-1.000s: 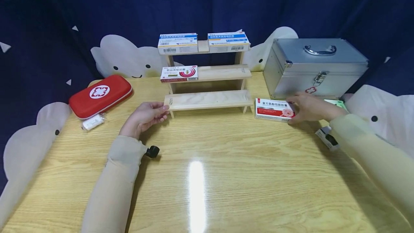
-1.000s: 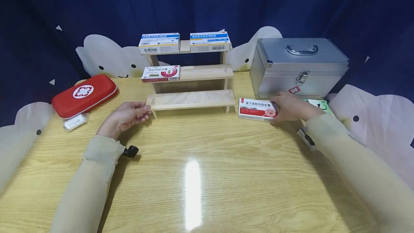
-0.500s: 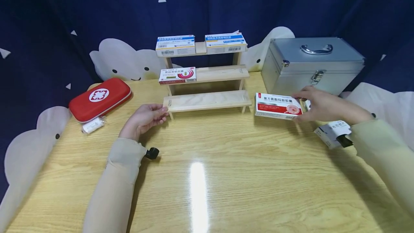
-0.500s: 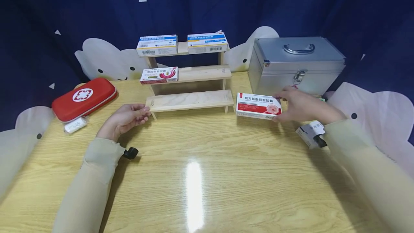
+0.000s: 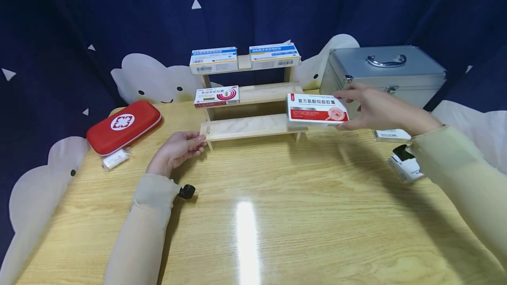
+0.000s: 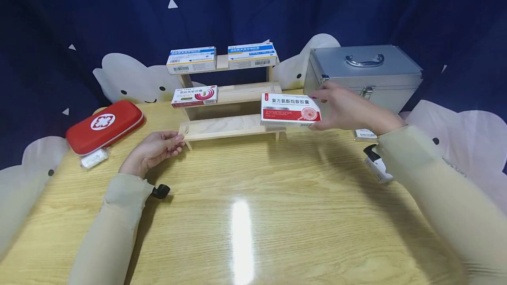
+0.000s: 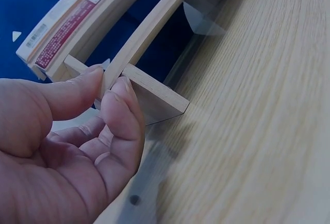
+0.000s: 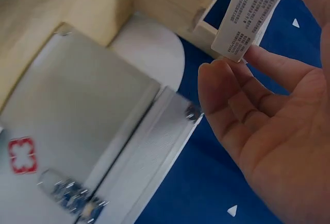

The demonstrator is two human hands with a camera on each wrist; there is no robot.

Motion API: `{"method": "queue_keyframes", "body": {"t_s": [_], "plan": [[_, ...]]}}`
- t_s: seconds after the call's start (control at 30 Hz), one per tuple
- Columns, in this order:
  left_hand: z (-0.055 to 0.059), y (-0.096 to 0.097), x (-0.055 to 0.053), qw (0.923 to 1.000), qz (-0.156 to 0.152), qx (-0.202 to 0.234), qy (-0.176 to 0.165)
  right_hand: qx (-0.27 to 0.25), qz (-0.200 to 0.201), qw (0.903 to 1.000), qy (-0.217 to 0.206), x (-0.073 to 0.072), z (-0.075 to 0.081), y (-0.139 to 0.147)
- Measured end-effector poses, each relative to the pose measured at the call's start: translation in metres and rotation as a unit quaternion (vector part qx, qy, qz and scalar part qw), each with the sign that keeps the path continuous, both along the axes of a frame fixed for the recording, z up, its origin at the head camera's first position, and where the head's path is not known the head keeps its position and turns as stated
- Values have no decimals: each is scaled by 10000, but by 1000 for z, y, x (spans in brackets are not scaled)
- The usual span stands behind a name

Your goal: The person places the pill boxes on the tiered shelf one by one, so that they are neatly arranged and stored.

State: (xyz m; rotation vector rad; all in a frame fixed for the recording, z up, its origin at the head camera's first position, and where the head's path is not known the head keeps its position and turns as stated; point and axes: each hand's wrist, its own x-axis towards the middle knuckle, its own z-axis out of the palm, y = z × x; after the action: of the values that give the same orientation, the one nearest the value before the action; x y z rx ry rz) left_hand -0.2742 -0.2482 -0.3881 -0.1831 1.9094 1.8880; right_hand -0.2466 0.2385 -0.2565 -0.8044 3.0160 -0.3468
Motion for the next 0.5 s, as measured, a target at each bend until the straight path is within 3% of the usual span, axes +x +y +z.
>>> {"method": "queue_keyframes", "body": {"t_s": [0.3, 0.5], "plan": [[-2, 0, 2, 10000, 44, 18, 64, 32, 445, 9989, -112, -55, 16, -37], [-3, 1, 1, 9999, 38, 23, 123, 198, 263, 9976, -603, -86, 16, -55]]}}
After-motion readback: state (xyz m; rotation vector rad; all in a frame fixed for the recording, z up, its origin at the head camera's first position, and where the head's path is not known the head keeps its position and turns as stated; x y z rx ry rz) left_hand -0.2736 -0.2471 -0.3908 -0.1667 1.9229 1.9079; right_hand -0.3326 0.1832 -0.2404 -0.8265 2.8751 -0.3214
